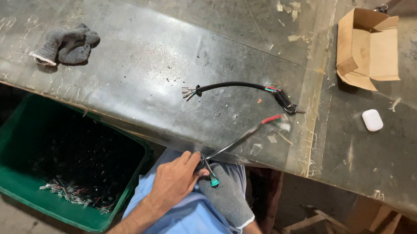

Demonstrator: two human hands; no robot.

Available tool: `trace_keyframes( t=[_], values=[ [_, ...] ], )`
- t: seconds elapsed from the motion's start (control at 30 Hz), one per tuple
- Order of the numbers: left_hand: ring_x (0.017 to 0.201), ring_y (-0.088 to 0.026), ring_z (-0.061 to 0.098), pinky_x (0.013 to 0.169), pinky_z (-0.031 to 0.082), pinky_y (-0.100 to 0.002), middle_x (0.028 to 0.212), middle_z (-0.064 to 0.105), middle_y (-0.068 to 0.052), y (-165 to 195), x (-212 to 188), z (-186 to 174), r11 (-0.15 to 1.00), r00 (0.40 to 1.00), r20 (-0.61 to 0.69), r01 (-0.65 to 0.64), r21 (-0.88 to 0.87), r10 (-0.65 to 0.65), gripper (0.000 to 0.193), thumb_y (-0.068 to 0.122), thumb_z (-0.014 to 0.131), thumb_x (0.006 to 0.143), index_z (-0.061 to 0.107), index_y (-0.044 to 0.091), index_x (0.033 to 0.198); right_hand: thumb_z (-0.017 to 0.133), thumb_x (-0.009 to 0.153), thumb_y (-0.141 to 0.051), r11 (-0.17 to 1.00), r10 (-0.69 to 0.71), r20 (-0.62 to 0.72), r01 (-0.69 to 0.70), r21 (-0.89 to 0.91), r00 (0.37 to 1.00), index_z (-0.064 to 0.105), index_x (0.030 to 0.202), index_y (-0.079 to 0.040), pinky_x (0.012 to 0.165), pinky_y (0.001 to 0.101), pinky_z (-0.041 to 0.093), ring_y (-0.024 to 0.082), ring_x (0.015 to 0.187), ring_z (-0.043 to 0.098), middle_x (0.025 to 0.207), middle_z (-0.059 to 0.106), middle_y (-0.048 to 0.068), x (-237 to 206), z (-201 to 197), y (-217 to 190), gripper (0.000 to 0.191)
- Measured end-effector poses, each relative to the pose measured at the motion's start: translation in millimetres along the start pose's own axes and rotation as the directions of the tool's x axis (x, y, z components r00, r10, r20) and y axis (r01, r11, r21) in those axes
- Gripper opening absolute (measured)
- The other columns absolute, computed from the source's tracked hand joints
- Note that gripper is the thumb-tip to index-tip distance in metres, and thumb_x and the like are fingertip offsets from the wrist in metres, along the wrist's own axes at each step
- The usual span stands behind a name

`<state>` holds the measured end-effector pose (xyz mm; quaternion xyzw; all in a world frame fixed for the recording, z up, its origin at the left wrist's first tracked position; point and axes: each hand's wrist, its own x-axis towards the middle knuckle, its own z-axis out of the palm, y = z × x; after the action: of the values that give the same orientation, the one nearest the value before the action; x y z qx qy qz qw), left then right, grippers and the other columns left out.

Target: The person assembles wire harnesses at a workbench, inserting stripped wire ends into black connector housings and pressing terminals into place by hand, occasionally using pliers to grip or adjust the connectors. Finished harnesses are set on the bench beside a pile of completed assemblies.

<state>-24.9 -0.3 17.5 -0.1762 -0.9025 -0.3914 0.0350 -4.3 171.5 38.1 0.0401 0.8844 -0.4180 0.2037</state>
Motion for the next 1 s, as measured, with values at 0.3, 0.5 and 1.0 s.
trace_keyframes(
  t=[0.3, 0.5, 1.0],
  values=[
    [0.083, -0.039, 0.070, 0.070, 0.055, -0.046, 0.091, 0.071, -0.018, -1.2, -2.7, -8.4, 0.882, 0.976, 0.143, 0.212, -0.422, -0.166, 0.042, 0.033, 0.068, 0.096, 0.054, 0.003, 0.121, 0.067, 0.092, -0.020, 0.961, -0.074, 0.006, 0.070, 0.267, 0.997, 0.062, 0.111, -0.004, 0.076, 0.0385, 0.052, 0.025, 0.087, 0.062, 0.094, 0.069, 0.014, -1.8, 4.3, 12.4, 0.025],
    [0.082, -0.039, 0.068, 0.067, 0.053, -0.046, 0.087, 0.071, -0.017, 0.1, -1.7, -12.2, 0.904, 0.967, 0.176, 0.238, -0.355, -0.185, 0.038, 0.032, 0.069, 0.096, 0.057, 0.004, 0.119, 0.065, 0.091, -0.021, 0.995, -0.054, -0.006, 0.055, 0.089, 0.999, 0.063, 0.117, -0.007, 0.078, 0.0391, 0.052, 0.028, 0.090, 0.068, 0.096, 0.071, 0.013, -4.1, 2.5, 1.9, 0.030],
    [0.069, -0.012, 0.044, 0.059, 0.035, -0.032, 0.080, 0.057, -0.003, -23.4, -6.7, 14.0, 0.305, 0.881, 0.456, 0.472, -0.827, -0.125, 0.022, 0.023, 0.060, 0.109, 0.055, 0.002, 0.112, 0.071, 0.088, -0.018, 0.980, -0.201, -0.077, 0.201, -0.013, 0.977, 0.064, 0.105, -0.004, 0.080, 0.0421, 0.050, 0.031, 0.092, 0.064, 0.096, 0.068, 0.014, -4.4, -4.3, 2.5, 0.022]
  ],
)
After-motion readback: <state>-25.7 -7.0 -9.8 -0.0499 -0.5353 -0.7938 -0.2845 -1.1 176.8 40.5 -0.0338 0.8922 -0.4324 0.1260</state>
